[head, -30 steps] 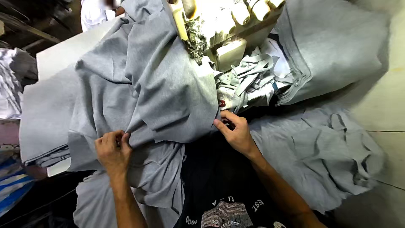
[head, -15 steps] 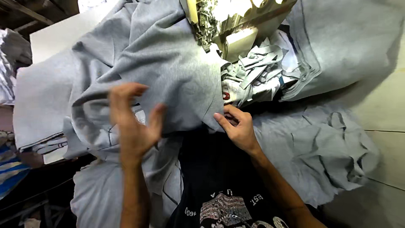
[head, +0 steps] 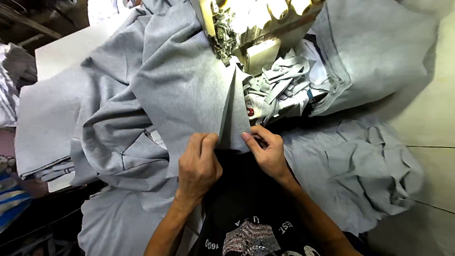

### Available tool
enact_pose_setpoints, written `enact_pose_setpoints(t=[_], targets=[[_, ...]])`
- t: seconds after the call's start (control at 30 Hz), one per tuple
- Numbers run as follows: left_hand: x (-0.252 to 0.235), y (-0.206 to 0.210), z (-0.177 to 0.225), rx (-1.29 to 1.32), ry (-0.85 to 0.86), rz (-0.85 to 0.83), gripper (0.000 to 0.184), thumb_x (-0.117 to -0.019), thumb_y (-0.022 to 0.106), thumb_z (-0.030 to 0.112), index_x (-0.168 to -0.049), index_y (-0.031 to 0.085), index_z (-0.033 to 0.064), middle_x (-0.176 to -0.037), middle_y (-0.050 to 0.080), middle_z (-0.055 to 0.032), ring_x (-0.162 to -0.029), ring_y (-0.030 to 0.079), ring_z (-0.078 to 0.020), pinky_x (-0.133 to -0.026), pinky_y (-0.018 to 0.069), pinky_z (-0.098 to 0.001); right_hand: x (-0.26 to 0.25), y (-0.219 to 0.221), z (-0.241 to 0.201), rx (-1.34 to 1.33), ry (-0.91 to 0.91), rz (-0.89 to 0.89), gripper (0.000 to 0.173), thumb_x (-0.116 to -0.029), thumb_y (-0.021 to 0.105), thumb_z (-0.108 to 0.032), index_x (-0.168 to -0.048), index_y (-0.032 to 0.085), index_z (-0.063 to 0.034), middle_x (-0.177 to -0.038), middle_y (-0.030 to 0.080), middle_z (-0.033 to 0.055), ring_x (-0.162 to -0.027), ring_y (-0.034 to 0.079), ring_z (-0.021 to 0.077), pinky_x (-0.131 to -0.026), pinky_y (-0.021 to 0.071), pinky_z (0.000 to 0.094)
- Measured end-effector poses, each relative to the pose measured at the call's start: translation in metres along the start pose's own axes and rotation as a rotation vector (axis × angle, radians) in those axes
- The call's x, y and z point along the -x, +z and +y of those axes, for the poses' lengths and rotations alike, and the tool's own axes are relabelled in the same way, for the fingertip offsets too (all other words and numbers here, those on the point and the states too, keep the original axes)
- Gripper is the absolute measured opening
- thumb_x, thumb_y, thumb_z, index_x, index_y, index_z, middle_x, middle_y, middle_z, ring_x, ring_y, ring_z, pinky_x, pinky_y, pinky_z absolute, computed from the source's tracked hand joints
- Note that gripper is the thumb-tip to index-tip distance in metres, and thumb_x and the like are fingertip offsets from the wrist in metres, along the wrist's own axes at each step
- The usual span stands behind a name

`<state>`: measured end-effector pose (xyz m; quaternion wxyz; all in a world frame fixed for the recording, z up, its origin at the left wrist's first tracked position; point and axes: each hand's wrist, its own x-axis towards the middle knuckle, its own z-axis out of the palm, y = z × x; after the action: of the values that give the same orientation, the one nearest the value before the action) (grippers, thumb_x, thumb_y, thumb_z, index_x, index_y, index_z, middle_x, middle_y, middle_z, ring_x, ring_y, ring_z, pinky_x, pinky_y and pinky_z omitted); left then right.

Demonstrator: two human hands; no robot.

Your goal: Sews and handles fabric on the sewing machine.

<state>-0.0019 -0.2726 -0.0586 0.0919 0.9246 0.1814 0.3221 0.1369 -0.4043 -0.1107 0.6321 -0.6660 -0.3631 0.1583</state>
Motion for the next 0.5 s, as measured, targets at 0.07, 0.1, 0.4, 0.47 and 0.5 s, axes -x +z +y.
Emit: enact_pose_setpoints(t=[0.07, 0.1, 0.4, 0.47, 0.5], targets=[[-0.005, -0.004, 0.016, 0.008, 0.003, -0.089, 0.026, -0.0983, 0.051, 0.018, -0.102, 0.069, -0.0008, -0.088, 0.066, -0.015, -0.07, 0.064, -0.0225, -0.054, 0.0496, -0.0312, 0.001, 0.0, -0.001, -0.008, -0.006, 0.002, 0.016, -0.1014, 0.063, -0.013, -0.099, 0.07, 0.0008, -0.082, 0.07, 0.0012, -0.073, 0.065, -0.0004, -0.068, 0.0554, 0.0162], [-0.007, -0.004, 0.025, -0.012, 0.003, -0.134, 0.024, -0.0986, 0.055, 0.02, -0.102, 0.07, 0.0007, -0.086, 0.066, -0.0131, -0.069, 0.064, -0.022, -0.053, 0.0496, -0.031, 0.001, 0.0, -0.001, -0.013, -0.01, 0.003, 0.015, -0.1012, 0.063, -0.011, -0.099, 0.07, 0.0013, -0.083, 0.071, 0.0018, -0.075, 0.066, 0.0001, -0.07, 0.0565, 0.0166], [0.015, 0.026, 0.049, -0.043, -0.074, -0.107, 0.014, -0.0947, 0.065, 0.011, -0.097, 0.077, 0.004, -0.076, 0.067, -0.0074, -0.066, 0.065, -0.0183, -0.052, 0.049, -0.0277, 0.007, -0.002, 0.003, 0.005, 0.011, 0.031, 0.017, -0.1018, 0.062, -0.012, -0.098, 0.072, 0.0012, -0.086, 0.072, 0.0027, -0.077, 0.067, 0.0011, -0.071, 0.0572, 0.0173], [0.016, 0.029, 0.052, -0.029, -0.089, -0.092, 0.013, -0.0947, 0.065, 0.012, -0.095, 0.076, 0.0045, -0.074, 0.065, -0.0065, -0.064, 0.064, -0.0176, -0.051, 0.0479, -0.0272, 0.008, -0.001, 0.003, 0.009, 0.01, 0.043, 0.017, -0.1019, 0.062, -0.012, -0.097, 0.072, 0.0008, -0.087, 0.072, 0.0027, -0.077, 0.066, 0.0008, -0.07, 0.0565, 0.0168], [0.016, 0.03, 0.052, -0.025, -0.094, -0.085, 0.013, -0.0946, 0.065, 0.012, -0.095, 0.076, 0.0044, -0.074, 0.065, -0.0063, -0.064, 0.063, -0.0172, -0.051, 0.0476, -0.0269, 0.008, -0.001, 0.004, 0.008, 0.007, 0.049, 0.017, -0.1018, 0.062, -0.012, -0.097, 0.072, 0.0008, -0.087, 0.072, 0.0031, -0.077, 0.066, 0.0011, -0.071, 0.0564, 0.0169]])
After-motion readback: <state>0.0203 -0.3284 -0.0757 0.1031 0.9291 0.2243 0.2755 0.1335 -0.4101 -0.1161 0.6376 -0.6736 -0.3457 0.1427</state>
